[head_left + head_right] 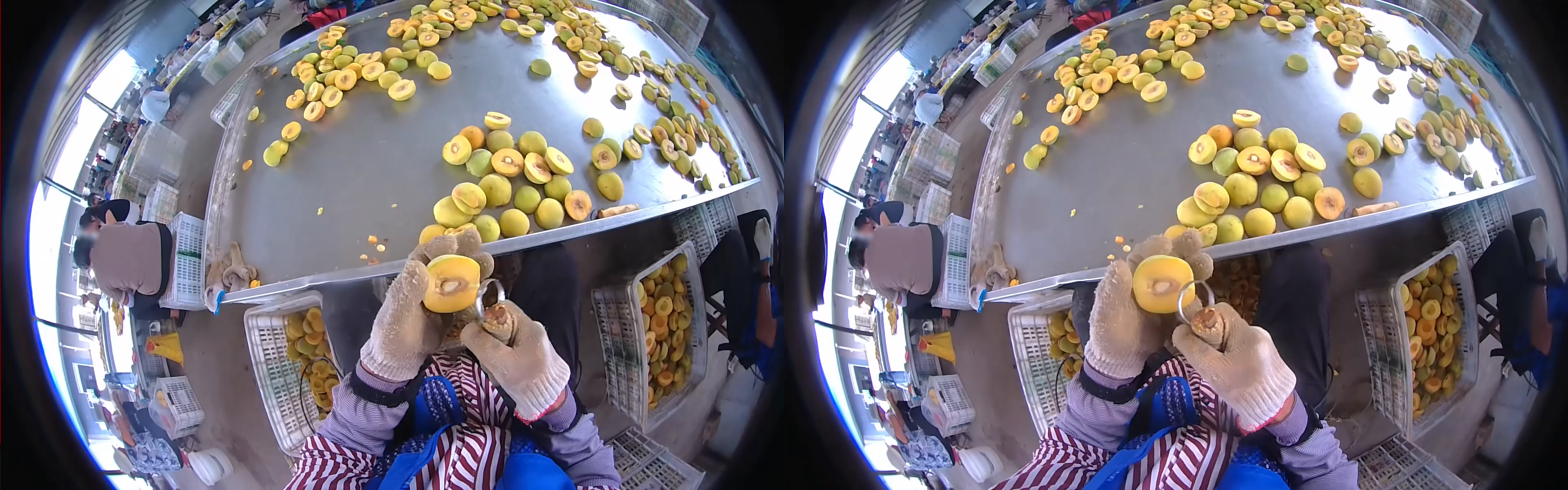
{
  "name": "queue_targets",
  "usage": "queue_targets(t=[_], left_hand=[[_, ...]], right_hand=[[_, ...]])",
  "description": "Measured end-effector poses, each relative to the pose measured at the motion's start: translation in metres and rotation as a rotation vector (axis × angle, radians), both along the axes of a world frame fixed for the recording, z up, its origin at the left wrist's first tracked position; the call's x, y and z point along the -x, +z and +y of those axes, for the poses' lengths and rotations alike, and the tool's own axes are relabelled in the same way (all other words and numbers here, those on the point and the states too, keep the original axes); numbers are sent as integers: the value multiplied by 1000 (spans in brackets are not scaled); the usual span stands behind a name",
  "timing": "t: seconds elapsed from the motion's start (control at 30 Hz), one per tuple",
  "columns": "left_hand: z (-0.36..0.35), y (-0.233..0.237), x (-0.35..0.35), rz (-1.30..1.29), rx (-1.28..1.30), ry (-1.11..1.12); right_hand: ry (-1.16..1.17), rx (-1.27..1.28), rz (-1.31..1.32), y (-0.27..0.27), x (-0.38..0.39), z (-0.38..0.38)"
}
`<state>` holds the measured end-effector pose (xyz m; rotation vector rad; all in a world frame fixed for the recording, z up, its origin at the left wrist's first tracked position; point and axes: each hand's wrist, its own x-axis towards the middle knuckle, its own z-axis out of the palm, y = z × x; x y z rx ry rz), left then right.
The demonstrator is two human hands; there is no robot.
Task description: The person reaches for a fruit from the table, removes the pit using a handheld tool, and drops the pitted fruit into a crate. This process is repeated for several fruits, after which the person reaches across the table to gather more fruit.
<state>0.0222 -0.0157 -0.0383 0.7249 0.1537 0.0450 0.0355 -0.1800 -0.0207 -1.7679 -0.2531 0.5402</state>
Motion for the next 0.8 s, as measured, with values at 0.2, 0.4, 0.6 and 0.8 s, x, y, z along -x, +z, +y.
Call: queue_targets(t=[0.2,0.4,0.6,0.8], left_hand=[[-9,9,5,25,-22,72],[-24,20,10,2,-180,175],[-31,16,14,-187,-413,160],[-20,27,7,-180,-792,93]], right_hand=[[92,-1,-260,-2,6,4],[29,-21,-199,-2,8,7],[103,-132,-88,1,11,0],[192,-257,606,25,-5,-11]])
